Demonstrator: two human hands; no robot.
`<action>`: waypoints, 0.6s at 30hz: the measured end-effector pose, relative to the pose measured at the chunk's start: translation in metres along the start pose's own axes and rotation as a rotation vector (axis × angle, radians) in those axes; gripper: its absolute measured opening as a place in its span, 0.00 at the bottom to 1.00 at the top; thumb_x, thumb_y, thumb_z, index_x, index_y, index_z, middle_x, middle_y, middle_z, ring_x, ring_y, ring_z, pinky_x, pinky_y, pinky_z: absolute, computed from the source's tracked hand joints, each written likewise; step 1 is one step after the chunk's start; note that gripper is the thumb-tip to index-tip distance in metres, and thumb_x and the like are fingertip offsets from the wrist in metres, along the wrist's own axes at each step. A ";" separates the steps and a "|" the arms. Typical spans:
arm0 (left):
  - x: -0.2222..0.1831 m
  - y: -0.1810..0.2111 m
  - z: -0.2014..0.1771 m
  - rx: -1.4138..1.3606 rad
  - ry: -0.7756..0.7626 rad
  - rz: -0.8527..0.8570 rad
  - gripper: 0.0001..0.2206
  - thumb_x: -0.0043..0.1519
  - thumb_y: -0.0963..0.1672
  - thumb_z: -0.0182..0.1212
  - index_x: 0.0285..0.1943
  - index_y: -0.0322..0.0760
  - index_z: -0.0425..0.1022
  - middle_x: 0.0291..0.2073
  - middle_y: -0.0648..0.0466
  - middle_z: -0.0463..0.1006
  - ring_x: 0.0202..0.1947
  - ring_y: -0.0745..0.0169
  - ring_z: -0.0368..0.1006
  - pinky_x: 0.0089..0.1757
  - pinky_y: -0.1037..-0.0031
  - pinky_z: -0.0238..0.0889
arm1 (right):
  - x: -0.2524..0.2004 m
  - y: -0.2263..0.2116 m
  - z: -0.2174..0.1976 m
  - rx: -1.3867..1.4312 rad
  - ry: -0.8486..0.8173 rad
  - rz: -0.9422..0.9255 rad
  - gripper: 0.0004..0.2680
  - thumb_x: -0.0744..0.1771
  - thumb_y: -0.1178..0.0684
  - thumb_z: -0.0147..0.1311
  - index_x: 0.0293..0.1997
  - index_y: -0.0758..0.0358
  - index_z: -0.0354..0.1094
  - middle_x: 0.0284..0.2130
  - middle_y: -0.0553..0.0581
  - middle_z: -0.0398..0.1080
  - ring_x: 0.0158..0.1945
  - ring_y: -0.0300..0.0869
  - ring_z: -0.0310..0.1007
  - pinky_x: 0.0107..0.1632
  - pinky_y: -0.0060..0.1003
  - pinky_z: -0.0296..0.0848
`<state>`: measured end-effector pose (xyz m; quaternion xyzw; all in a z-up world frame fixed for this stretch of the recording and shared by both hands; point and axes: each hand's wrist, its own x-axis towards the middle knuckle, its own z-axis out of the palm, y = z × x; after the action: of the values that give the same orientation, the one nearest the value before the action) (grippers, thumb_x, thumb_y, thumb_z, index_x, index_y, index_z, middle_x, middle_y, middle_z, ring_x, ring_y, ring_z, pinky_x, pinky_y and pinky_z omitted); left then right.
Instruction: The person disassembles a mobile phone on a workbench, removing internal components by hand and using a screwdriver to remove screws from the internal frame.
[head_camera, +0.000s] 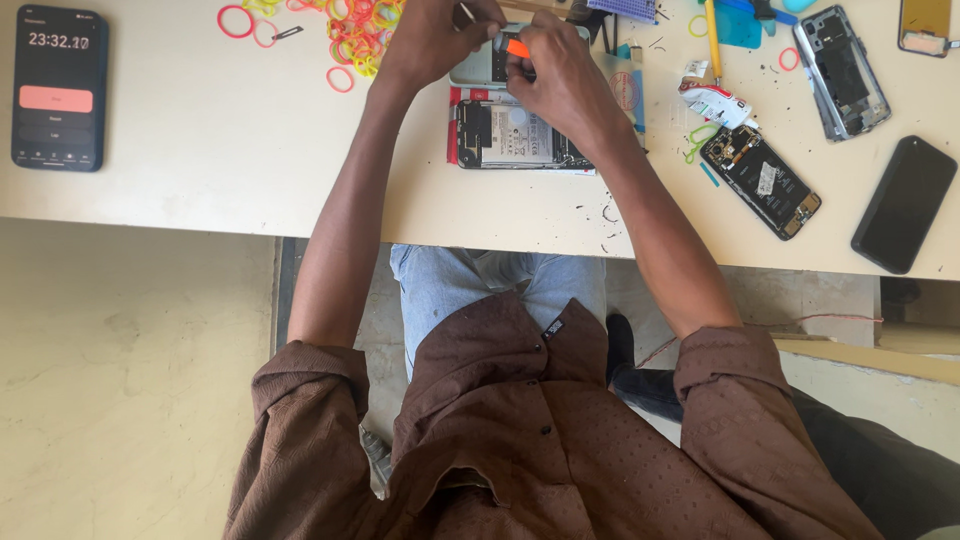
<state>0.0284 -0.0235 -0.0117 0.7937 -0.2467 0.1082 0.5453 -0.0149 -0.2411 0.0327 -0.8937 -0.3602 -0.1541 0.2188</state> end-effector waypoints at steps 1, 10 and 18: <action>-0.002 0.000 -0.003 -0.004 0.008 -0.004 0.03 0.63 0.39 0.70 0.42 0.34 0.81 0.32 0.56 0.83 0.30 0.71 0.79 0.32 0.78 0.72 | -0.001 -0.002 -0.002 0.016 0.014 -0.018 0.06 0.67 0.61 0.64 0.40 0.73 0.71 0.40 0.64 0.68 0.46 0.57 0.74 0.49 0.53 0.71; -0.001 -0.031 -0.007 -0.047 0.168 -0.305 0.10 0.65 0.47 0.67 0.37 0.35 0.80 0.20 0.58 0.79 0.19 0.74 0.73 0.23 0.78 0.64 | 0.006 -0.027 -0.008 0.418 -0.189 -0.162 0.10 0.70 0.54 0.65 0.48 0.73 0.73 0.43 0.59 0.69 0.42 0.47 0.74 0.42 0.37 0.80; -0.001 -0.069 -0.003 0.030 0.307 -0.322 0.12 0.64 0.47 0.68 0.34 0.34 0.79 0.18 0.58 0.77 0.18 0.74 0.72 0.22 0.78 0.63 | 0.009 -0.026 0.003 0.369 -0.168 -0.129 0.08 0.69 0.54 0.65 0.47 0.69 0.75 0.42 0.59 0.69 0.44 0.48 0.73 0.46 0.43 0.75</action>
<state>0.0623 -0.0011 -0.0670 0.8052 -0.0292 0.1431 0.5748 -0.0273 -0.2178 0.0416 -0.8233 -0.4557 -0.0244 0.3375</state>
